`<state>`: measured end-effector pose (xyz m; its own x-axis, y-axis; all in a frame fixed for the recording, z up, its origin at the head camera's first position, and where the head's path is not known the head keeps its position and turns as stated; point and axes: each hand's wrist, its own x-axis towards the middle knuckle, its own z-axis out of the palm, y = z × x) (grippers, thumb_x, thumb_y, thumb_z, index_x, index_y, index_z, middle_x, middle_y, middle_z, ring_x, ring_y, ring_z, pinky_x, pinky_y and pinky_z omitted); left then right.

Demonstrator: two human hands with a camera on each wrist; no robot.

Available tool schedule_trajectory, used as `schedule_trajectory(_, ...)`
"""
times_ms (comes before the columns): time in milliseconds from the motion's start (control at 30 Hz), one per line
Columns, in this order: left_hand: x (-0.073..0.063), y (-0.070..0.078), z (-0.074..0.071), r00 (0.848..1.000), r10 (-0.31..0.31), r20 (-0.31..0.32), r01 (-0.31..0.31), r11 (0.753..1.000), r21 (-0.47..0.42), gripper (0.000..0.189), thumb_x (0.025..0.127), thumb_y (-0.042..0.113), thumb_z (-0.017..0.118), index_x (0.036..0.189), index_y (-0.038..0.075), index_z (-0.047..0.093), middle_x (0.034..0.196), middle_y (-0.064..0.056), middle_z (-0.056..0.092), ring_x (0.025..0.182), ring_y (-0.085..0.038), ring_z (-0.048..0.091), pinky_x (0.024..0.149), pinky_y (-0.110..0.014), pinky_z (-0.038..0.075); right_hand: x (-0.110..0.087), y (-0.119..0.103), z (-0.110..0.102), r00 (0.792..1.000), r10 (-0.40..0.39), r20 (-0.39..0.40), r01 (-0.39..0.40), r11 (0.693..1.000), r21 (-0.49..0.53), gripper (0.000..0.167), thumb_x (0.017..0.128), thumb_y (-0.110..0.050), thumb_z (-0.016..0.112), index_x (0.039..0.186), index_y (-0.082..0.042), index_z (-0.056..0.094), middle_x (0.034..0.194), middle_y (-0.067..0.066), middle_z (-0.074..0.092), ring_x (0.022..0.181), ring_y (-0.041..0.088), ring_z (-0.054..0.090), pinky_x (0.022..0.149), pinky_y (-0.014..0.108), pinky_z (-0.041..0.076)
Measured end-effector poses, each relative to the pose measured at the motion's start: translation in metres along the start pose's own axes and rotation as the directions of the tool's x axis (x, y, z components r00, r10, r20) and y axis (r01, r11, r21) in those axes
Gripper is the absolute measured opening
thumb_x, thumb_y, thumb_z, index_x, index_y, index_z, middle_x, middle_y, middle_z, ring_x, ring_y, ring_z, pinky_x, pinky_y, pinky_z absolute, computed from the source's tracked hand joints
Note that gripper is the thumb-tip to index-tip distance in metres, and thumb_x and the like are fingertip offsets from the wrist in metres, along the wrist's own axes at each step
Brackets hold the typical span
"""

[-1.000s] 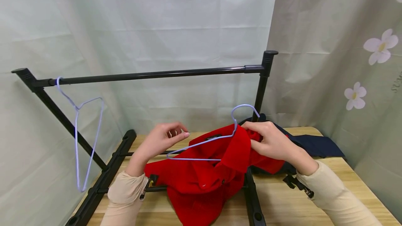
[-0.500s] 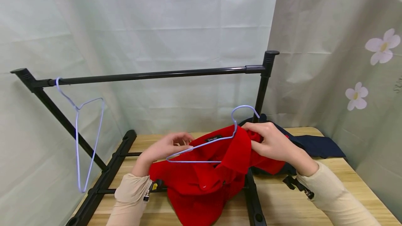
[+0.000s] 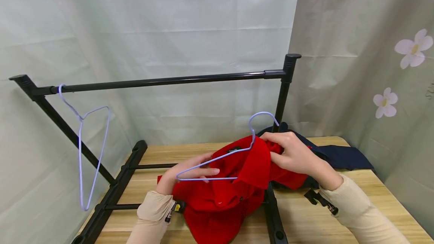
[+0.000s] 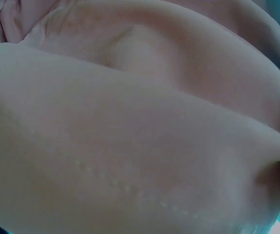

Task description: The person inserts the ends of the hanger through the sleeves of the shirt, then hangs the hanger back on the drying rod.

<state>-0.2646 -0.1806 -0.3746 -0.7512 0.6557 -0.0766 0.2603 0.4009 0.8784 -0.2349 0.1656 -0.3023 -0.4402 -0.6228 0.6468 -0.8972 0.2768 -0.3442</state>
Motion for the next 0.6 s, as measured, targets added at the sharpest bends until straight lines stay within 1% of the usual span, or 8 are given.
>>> schedule_trajectory(67, 0.003, 0.003, 0.009, 1.000, -0.009, 0.005, 0.009, 1.000, -0.021, 0.060, 0.096, 0.035, 0.069, 0.144, 0.007, 0.046, 0.109, -0.009, 0.063, 0.084, -0.022, 0.069, 0.080, -0.032, 0.055, 0.000, 0.001, 0.000, 1.000, 0.000, -0.003, 0.000, 1.000, -0.002, 0.029, 0.086, 0.004, 0.066, 0.108, -0.015, 0.066, 0.088, -0.010, 0.067, 0.070, 0.003, 0.057, 0.058, 0.023, 0.049)
schedule_trajectory(167, 0.007, 0.009, 0.023, 1.000, 0.001, 0.013, 0.000, 0.998, -0.067, 0.056, 0.094, 0.027, 0.072, 0.138, 0.001, 0.047, 0.099, -0.007, 0.064, 0.081, -0.018, 0.067, 0.076, -0.029, 0.054, -0.001, 0.002, 0.001, 1.000, -0.001, -0.007, 0.001, 1.000, -0.007, 0.029, 0.086, 0.004, 0.066, 0.108, -0.015, 0.066, 0.089, -0.010, 0.067, 0.070, 0.004, 0.056, 0.058, 0.023, 0.048)
schedule_trajectory(233, 0.011, 0.010, 0.031, 1.000, 0.013, 0.026, -0.011, 0.995, -0.099, 0.052, 0.093, 0.022, 0.073, 0.134, 0.001, 0.048, 0.103, -0.005, 0.064, 0.083, -0.016, 0.066, 0.074, -0.030, 0.055, -0.001, 0.002, 0.001, 1.000, -0.002, -0.007, 0.002, 1.000, -0.007, 0.029, 0.086, 0.004, 0.066, 0.108, -0.014, 0.066, 0.090, -0.009, 0.068, 0.071, 0.004, 0.057, 0.059, 0.023, 0.049)
schedule_trajectory(267, 0.012, 0.009, 0.034, 0.999, 0.016, 0.035, -0.012, 0.993, -0.113, 0.056, 0.093, 0.021, 0.073, 0.139, 0.002, 0.046, 0.109, -0.005, 0.063, 0.085, -0.016, 0.066, 0.074, -0.031, 0.056, -0.001, 0.002, 0.001, 1.000, -0.002, -0.008, 0.002, 1.000, -0.008, 0.028, 0.086, 0.004, 0.066, 0.109, -0.014, 0.066, 0.090, -0.009, 0.068, 0.072, 0.004, 0.058, 0.059, 0.024, 0.049)
schedule_trajectory(333, 0.016, 0.003, 0.038, 0.999, 0.027, 0.040, -0.023, 0.995, -0.094, 0.057, 0.093, 0.020, 0.073, 0.141, 0.007, 0.046, 0.110, -0.004, 0.063, 0.083, -0.015, 0.067, 0.074, -0.031, 0.056, -0.001, 0.002, 0.001, 1.000, 0.000, -0.006, -0.001, 1.000, -0.007, 0.028, 0.086, 0.003, 0.066, 0.109, -0.014, 0.066, 0.091, -0.009, 0.069, 0.073, 0.004, 0.058, 0.060, 0.024, 0.050)
schedule_trajectory(400, 0.019, -0.004, 0.040, 0.999, 0.020, 0.041, -0.018, 0.998, -0.063, 0.057, 0.093, 0.024, 0.074, 0.142, 0.012, 0.047, 0.111, -0.003, 0.063, 0.084, -0.014, 0.067, 0.074, -0.032, 0.057, -0.002, 0.002, 0.001, 1.000, 0.005, -0.006, -0.005, 1.000, -0.008, 0.028, 0.086, 0.002, 0.067, 0.109, -0.014, 0.066, 0.092, -0.009, 0.069, 0.073, 0.004, 0.059, 0.060, 0.024, 0.050)
schedule_trajectory(533, 0.020, -0.014, 0.041, 1.000, 0.011, 0.024, -0.011, 1.000, -0.002, 0.051, 0.093, 0.026, 0.073, 0.136, 0.011, 0.050, 0.103, 0.000, 0.066, 0.083, -0.014, 0.068, 0.074, -0.030, 0.055, -0.003, 0.003, 0.002, 1.000, 0.006, -0.010, -0.006, 1.000, -0.007, 0.029, 0.086, 0.003, 0.067, 0.109, -0.014, 0.066, 0.091, -0.010, 0.068, 0.072, 0.004, 0.058, 0.059, 0.024, 0.050)
schedule_trajectory(600, 0.019, -0.016, 0.040, 0.999, 0.026, 0.022, -0.026, 0.999, 0.029, 0.050, 0.093, 0.027, 0.071, 0.136, 0.011, 0.049, 0.105, 0.000, 0.066, 0.088, -0.013, 0.066, 0.079, -0.029, 0.053, -0.003, 0.003, 0.002, 1.000, 0.008, -0.018, -0.008, 1.000, -0.013, 0.028, 0.086, 0.003, 0.066, 0.108, -0.014, 0.066, 0.090, -0.010, 0.068, 0.072, 0.004, 0.057, 0.059, 0.024, 0.049)
